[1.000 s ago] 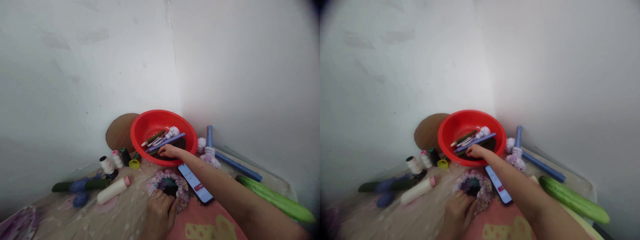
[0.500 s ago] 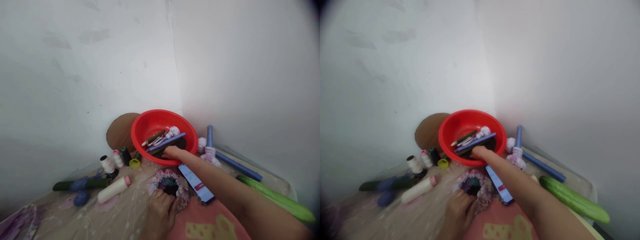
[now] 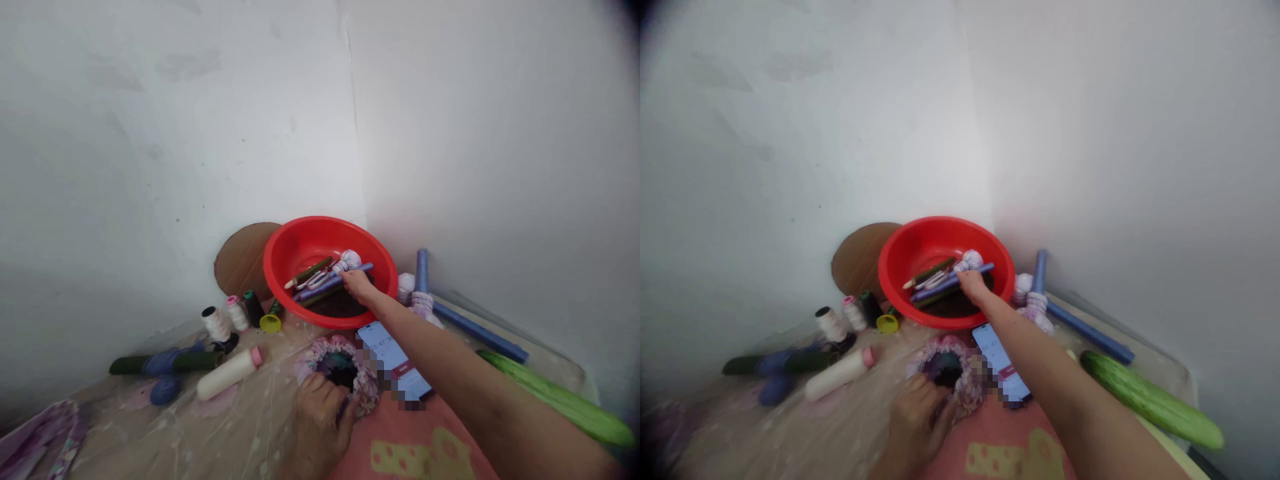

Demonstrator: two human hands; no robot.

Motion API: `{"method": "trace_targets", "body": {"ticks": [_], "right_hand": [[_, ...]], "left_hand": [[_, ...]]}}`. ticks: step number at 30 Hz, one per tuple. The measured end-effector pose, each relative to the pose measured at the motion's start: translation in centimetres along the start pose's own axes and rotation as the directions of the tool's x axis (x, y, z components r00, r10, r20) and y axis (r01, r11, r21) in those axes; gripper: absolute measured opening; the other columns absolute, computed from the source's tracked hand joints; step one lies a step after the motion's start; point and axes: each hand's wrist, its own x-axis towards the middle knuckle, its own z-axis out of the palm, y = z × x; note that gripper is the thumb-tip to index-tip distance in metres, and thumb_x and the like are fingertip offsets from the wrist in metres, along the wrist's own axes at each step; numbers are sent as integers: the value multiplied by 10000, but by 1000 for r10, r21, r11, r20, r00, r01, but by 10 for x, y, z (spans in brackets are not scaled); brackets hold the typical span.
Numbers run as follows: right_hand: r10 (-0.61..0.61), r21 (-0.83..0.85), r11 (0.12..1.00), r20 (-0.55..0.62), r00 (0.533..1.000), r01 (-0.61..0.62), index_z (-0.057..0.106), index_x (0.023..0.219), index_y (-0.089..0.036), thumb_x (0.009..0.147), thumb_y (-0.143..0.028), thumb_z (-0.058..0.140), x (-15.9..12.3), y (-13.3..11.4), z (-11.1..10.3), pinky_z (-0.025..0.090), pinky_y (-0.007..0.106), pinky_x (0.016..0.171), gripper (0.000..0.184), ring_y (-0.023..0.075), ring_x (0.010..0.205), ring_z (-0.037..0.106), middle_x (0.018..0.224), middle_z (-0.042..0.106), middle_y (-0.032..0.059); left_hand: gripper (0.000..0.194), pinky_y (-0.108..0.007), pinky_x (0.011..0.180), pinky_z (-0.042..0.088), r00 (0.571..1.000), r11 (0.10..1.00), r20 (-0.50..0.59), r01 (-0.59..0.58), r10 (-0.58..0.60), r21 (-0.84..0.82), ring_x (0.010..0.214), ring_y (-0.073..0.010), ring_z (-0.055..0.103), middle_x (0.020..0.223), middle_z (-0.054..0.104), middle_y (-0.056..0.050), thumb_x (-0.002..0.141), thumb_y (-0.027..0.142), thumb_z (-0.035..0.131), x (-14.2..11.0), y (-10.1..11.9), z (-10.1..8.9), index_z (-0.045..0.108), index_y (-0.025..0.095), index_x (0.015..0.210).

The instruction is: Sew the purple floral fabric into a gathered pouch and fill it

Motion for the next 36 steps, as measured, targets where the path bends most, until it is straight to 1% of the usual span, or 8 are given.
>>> {"method": "trace_targets", "body": {"ticks": [4, 9, 14, 18, 21, 25, 29, 36], "right_hand": [[75, 152, 985, 18, 997, -77, 309, 578, -192, 815, -360, 362, -13, -19, 4, 129, 172, 296, 295, 35, 284, 181, 368, 229, -104], [93, 301, 943, 173, 981, -142, 263, 558, -197, 800, -379, 347, -51, -38, 22, 120, 163, 281, 314, 28, 275, 156, 362, 220, -106], [95, 354, 914, 289, 953, -198, 312, 577, -195, 761, -392, 412, -98, -32, 40, 114, 161, 270, 288, 28, 272, 162, 370, 264, -104], [96, 390, 894, 313, 945, -220, 315, 568, -194, 722, -394, 471, -120, -19, 50, 100, 160, 269, 297, 24, 269, 170, 361, 266, -110], [82, 377, 907, 284, 955, -190, 319, 549, -190, 709, -400, 481, -127, -9, 55, 100, 162, 270, 310, 23, 269, 184, 355, 274, -108], [16, 312, 945, 250, 968, -96, 347, 528, -179, 711, -412, 473, -129, 6, 56, 143, 170, 283, 323, 25, 274, 230, 373, 321, -92], [-66, 250, 968, 265, 962, -2, 378, 504, -168, 724, -410, 459, -130, 14, 54, 203, 175, 317, 337, 37, 313, 287, 393, 342, -74], [-54, 246, 969, 296, 954, -22, 403, 504, -158, 711, -338, 460, -135, 11, 52, 248, 172, 353, 280, 42, 340, 328, 419, 369, -63]], "left_hand": [[97, -330, 616, 410, 1000, 999, -13, 21, -21, 25, 588, -176, 527, 568, 572, -38, 725, 229, 525, 1, -1, -2, 601, 178, 690], [100, -341, 646, 421, 1000, 999, -27, 16, -15, 32, 583, -171, 530, 557, 572, -30, 727, 213, 520, 3, -1, -2, 600, 179, 678], [113, -320, 630, 422, 1000, 999, -26, 8, -7, 44, 581, -161, 527, 547, 570, -24, 735, 191, 516, 1, -3, 1, 597, 177, 658], [122, -302, 588, 418, 999, 999, -46, 3, -1, 41, 590, -163, 528, 555, 574, -32, 739, 188, 516, 0, -4, 3, 598, 173, 649], [138, -289, 554, 415, 998, 1000, -55, -7, 8, 26, 594, -166, 529, 551, 575, -39, 743, 185, 509, 1, -3, 2, 598, 168, 639], [125, -297, 546, 415, 998, 1000, -60, -11, 13, 22, 590, -171, 523, 560, 585, -41, 737, 181, 520, 1, -3, 3, 596, 163, 638], [141, -296, 527, 408, 998, 1000, -56, -12, 13, 25, 561, -166, 508, 533, 571, -35, 740, 188, 522, 1, -4, 3, 592, 162, 620], [134, -292, 542, 418, 999, 1000, -51, -7, 7, 3, 577, -163, 514, 544, 581, -36, 740, 184, 524, 0, -5, 4, 598, 161, 630]]}}
